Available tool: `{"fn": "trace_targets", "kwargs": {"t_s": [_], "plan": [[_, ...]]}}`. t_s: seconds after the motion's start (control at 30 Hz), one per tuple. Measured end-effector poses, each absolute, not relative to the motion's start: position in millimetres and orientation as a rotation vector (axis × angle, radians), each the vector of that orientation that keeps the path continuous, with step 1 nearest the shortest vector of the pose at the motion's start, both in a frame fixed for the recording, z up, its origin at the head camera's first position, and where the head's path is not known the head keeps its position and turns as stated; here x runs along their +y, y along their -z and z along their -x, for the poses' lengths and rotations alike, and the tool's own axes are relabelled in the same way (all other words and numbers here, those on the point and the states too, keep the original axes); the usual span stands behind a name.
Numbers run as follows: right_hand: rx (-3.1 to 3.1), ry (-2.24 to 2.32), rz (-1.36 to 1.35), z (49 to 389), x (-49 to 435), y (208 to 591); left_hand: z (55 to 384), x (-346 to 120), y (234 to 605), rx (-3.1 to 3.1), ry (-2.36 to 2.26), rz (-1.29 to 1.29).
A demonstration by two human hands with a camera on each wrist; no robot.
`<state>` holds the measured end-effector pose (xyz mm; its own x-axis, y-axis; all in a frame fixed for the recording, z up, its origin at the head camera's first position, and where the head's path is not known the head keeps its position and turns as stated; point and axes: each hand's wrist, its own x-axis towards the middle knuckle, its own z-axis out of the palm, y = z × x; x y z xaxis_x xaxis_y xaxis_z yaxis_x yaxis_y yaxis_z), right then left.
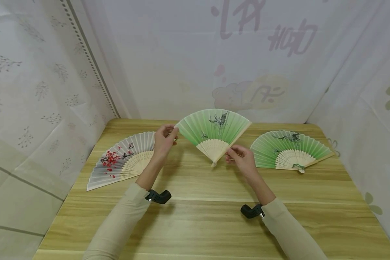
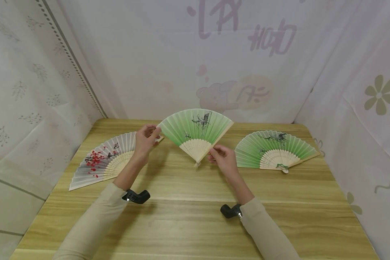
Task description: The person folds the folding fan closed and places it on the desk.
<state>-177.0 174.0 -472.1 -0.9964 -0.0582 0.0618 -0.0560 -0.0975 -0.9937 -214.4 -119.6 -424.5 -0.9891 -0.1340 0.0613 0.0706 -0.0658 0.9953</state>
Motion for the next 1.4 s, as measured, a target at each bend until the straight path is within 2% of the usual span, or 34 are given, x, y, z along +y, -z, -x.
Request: {"fn": "trace_targets", "kwargs": {"t_s": [1.4], "plan": [[2.132,2.275,0.214,178.7,164.7,465.5,219.4,-109.6,416.1,-2.088,2.141,0.011]]}}
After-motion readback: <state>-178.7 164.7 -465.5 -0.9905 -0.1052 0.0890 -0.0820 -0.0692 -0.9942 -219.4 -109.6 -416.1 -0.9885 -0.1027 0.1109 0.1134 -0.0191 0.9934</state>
